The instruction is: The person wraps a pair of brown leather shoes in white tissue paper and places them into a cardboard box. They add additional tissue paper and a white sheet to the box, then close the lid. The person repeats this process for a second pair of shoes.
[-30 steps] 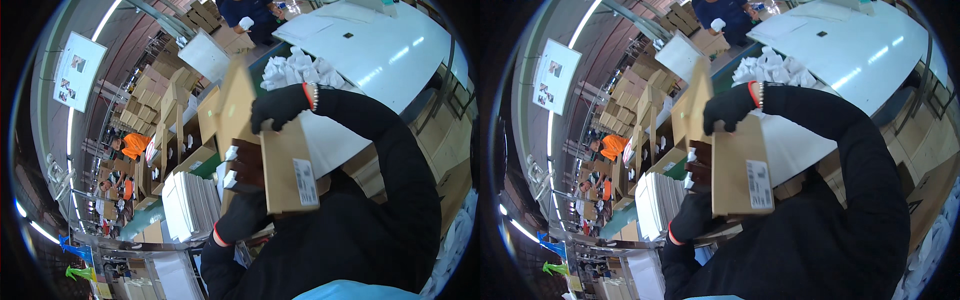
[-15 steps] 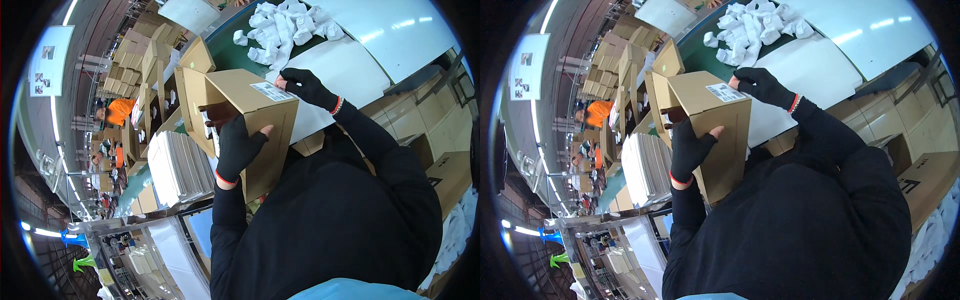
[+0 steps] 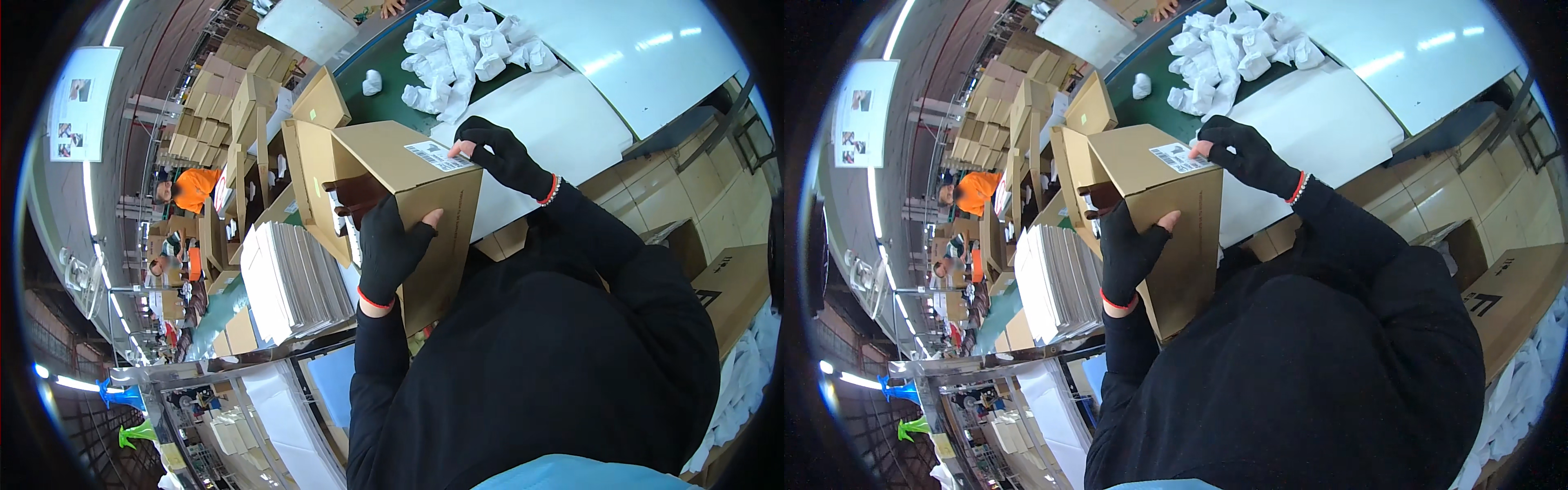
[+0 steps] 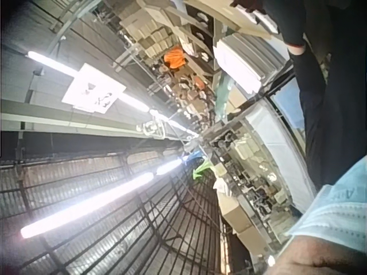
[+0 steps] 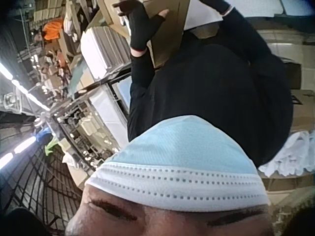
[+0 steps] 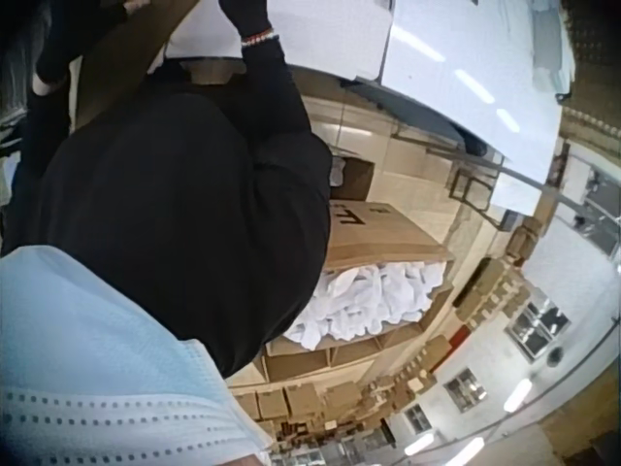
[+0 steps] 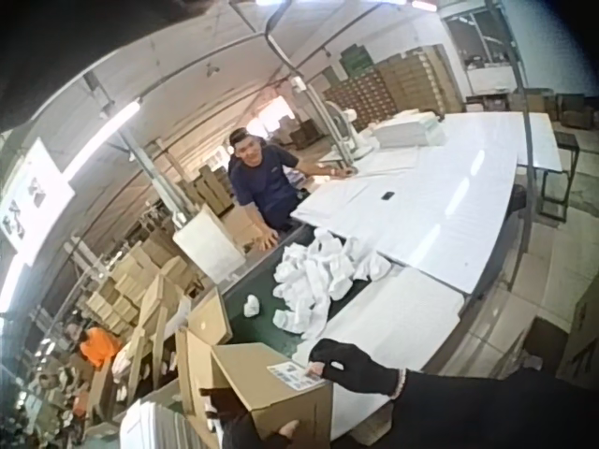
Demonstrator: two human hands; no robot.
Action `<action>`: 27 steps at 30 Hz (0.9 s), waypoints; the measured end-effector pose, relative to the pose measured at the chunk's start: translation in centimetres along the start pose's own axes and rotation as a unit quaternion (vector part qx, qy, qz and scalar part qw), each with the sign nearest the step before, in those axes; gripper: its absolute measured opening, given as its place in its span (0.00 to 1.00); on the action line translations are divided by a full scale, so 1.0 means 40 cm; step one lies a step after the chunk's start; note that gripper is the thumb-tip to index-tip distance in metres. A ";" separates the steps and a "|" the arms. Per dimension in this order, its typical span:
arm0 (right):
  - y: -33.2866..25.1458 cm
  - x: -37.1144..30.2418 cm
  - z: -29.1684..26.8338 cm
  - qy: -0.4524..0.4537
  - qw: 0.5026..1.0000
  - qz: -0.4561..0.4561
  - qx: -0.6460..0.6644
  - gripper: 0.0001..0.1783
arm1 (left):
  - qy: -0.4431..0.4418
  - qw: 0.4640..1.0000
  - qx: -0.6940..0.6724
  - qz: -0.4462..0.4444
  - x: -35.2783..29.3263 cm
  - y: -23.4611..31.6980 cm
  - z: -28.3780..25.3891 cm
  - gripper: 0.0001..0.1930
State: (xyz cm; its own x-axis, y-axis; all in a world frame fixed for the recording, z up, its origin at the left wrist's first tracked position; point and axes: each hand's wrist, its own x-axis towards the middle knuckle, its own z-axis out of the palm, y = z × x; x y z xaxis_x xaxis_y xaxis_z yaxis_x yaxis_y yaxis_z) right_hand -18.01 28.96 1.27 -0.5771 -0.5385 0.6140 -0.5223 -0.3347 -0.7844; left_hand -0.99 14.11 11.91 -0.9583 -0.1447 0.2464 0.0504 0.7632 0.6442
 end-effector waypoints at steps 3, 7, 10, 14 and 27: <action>-0.007 0.002 0.005 -0.010 1.000 0.000 0.012 0.15 | 0.015 1.000 0.012 0.020 -0.003 -0.012 0.003 0.13; -0.002 0.011 0.012 -0.007 1.000 -0.016 0.012 0.16 | 0.014 1.000 0.000 0.014 -0.002 -0.007 0.001 0.13; 0.012 0.022 0.010 -0.018 1.000 -0.017 0.012 0.17 | 0.025 0.999 0.015 0.029 -0.003 -0.008 0.004 0.13; 0.006 0.021 0.006 -0.020 0.999 -0.028 0.015 0.15 | 0.030 0.999 0.011 0.031 -0.001 -0.012 0.010 0.13; 0.127 0.039 -0.002 -0.068 0.978 0.148 0.129 0.25 | -0.007 0.993 0.088 0.077 -0.029 -0.035 0.026 0.16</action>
State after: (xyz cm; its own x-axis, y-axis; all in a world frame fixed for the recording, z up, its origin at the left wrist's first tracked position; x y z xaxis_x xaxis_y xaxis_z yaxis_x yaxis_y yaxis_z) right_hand -21.62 26.47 -1.75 -0.5819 -0.7329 0.3525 -0.1585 -0.3229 -0.9331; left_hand -0.23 13.85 9.97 -0.9471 -0.0101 0.3208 0.1475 0.8739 0.4631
